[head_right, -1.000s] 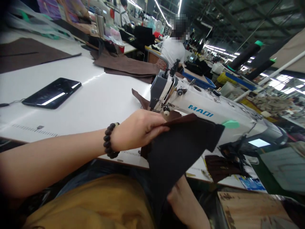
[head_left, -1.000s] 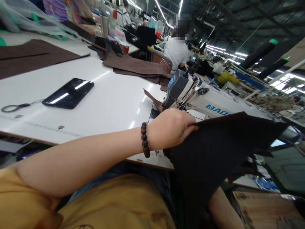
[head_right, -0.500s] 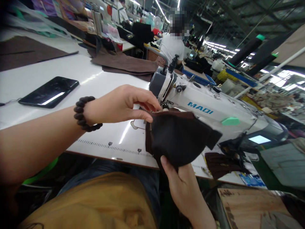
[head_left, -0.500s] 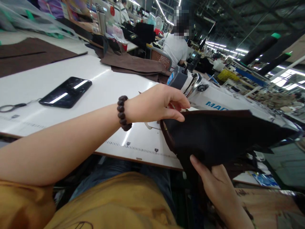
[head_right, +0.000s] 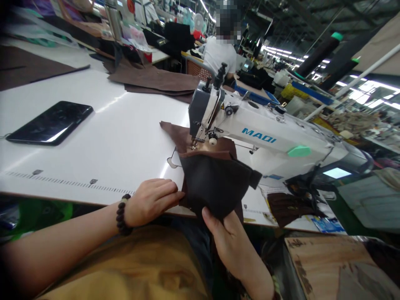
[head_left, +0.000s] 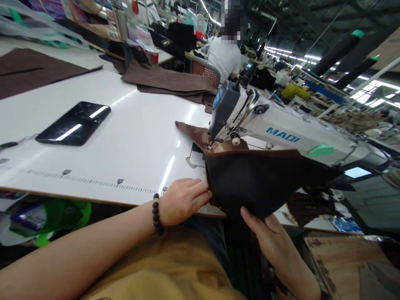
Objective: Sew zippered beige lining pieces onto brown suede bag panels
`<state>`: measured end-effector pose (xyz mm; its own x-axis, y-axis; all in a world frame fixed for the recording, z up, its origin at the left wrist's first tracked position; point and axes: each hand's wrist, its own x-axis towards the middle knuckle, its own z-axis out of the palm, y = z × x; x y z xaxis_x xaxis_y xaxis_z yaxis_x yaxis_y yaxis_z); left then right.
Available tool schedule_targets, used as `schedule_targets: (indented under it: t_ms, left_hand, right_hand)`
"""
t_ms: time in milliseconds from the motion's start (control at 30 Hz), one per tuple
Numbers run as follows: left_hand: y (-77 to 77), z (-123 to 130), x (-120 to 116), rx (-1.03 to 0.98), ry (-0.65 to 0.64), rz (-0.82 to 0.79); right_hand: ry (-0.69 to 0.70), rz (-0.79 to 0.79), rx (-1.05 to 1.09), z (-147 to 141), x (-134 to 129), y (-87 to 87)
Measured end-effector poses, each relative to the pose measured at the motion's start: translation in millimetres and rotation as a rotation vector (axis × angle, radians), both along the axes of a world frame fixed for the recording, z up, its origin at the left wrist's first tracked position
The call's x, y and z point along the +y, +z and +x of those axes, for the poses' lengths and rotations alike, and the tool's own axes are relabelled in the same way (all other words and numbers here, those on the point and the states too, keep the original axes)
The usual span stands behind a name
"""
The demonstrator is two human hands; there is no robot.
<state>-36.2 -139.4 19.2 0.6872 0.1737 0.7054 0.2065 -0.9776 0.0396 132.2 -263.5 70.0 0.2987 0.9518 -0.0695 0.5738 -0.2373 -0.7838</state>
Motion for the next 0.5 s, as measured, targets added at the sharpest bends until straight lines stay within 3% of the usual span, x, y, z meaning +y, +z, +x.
schedule_targets:
  t_ms: [300, 500]
  left_hand:
    - [-1.5, 1.7, -0.2, 0.025, -0.116, 0.008]
    - [-6.2, -3.3, 3.9, 0.171, -0.173, 0.013]
  right_hand:
    - [-0.045, -0.086, 0.148, 4.9, -5.7, -9.8]
    - [0.198, -0.154, 0.091, 15.9, 1.3, -11.5]
